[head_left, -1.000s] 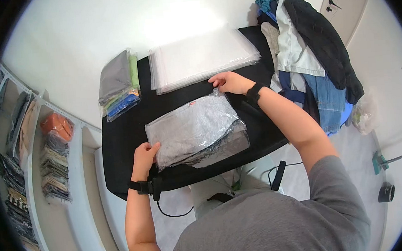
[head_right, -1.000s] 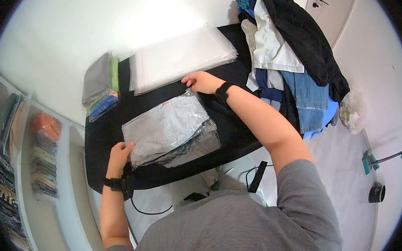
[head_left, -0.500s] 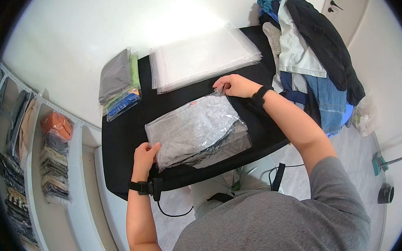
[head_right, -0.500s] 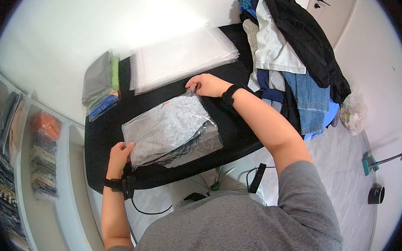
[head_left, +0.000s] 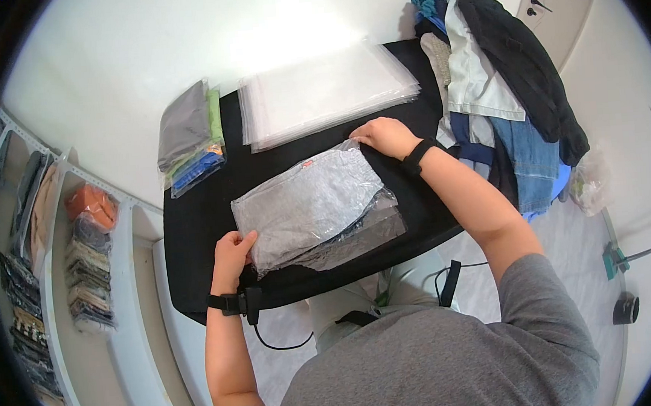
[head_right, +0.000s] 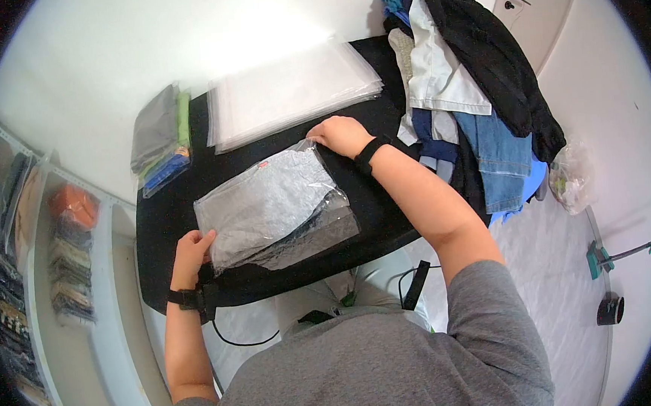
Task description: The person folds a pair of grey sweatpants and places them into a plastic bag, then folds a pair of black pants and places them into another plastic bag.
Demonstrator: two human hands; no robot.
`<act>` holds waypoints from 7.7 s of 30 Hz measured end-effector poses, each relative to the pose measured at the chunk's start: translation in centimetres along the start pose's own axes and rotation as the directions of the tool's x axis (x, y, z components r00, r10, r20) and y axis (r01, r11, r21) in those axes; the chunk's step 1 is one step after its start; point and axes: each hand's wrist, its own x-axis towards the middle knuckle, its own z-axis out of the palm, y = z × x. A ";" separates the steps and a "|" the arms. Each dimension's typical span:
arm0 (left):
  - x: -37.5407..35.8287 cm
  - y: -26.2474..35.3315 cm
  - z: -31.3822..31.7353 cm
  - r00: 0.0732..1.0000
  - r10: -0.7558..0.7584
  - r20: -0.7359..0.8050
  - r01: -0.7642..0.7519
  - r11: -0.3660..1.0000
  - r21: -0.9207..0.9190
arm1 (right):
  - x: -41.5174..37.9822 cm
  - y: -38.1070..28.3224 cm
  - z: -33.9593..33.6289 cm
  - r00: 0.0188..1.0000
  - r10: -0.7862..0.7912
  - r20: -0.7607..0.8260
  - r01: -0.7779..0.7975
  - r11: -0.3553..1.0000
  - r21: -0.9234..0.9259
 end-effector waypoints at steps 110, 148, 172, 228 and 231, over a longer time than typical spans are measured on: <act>24.6 6.7 -9.1 0.980 -0.016 -0.198 -0.192 0.180 -0.965 | -11.2 -6.0 -0.5 0.803 0.233 0.548 -0.332 -0.589 0.737; 8.6 4.7 4.9 0.951 -0.021 0.308 0.051 0.995 -0.090 | -4.7 0.6 -25.6 0.461 0.516 -0.722 0.362 0.633 0.684; 5.0 13.2 19.5 0.706 0.366 0.606 -0.444 0.896 -0.024 | -18.2 -9.5 -12.5 0.786 0.090 0.611 -0.566 0.504 0.653; -11.8 36.2 -6.2 0.469 0.856 0.216 -0.852 0.503 -0.145 | -4.6 -15.6 -37.4 0.971 -0.130 -0.202 0.229 0.764 0.604; -11.4 36.3 -6.8 0.502 0.777 0.378 -0.796 0.587 -0.149 | -5.1 -14.4 -38.6 0.981 -0.152 -0.120 0.193 0.773 0.604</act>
